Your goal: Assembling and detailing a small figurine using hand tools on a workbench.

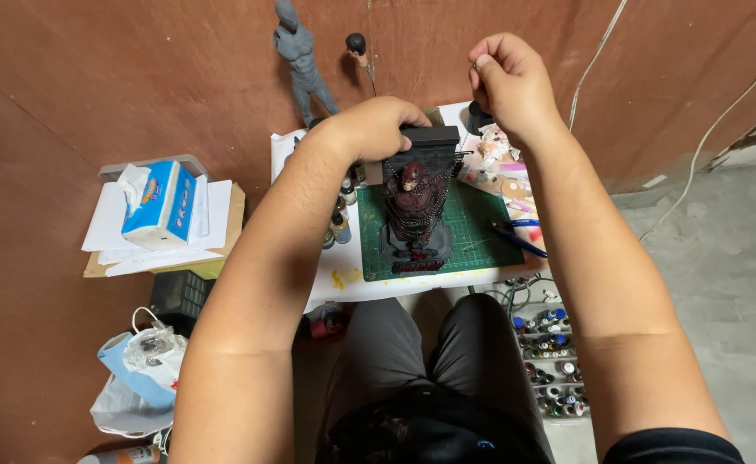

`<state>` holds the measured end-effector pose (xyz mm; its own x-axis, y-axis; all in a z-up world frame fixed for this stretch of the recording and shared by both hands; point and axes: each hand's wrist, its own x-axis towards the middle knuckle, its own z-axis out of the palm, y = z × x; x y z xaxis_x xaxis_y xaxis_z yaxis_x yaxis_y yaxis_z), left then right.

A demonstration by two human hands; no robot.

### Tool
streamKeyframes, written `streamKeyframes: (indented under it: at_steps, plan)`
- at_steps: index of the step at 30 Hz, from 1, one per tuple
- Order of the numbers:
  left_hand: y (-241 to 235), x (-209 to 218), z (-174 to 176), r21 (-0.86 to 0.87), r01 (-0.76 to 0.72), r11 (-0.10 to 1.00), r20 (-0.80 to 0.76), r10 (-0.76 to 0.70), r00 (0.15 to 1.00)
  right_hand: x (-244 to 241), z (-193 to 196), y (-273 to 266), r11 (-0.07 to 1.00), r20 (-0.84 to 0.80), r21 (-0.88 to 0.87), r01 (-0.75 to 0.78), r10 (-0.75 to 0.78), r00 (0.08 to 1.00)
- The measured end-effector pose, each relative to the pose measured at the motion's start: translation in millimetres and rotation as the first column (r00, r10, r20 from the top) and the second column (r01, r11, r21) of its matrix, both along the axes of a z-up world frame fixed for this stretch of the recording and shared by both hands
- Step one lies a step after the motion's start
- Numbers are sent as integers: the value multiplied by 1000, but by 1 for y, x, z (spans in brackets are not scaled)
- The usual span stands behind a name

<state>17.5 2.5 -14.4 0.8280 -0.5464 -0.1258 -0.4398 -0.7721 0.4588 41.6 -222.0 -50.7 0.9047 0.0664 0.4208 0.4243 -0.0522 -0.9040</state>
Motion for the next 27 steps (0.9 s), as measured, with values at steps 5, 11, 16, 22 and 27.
streamKeyframes:
  at_steps: [5,11,16,22,27]
  plan:
    - [0,0,-1,-20,0,1000,-18,-1,1000,-8,-6,-13,798,308,-564,214,-38,951]
    - [-1,-2,3,-3,-30,1000,-17,30,999,-22,-17,-26,417,543,-806,421,236,806]
    - [-3,-10,11,22,-83,996,-70,84,994,-17,-30,-42,277,521,-850,448,314,794]
    - [-7,-7,14,43,-81,996,-112,85,990,-18,-29,-47,377,508,-850,368,399,764]
    - [-9,-5,14,63,-90,994,-138,98,986,-27,-28,-37,485,536,-807,336,363,763]
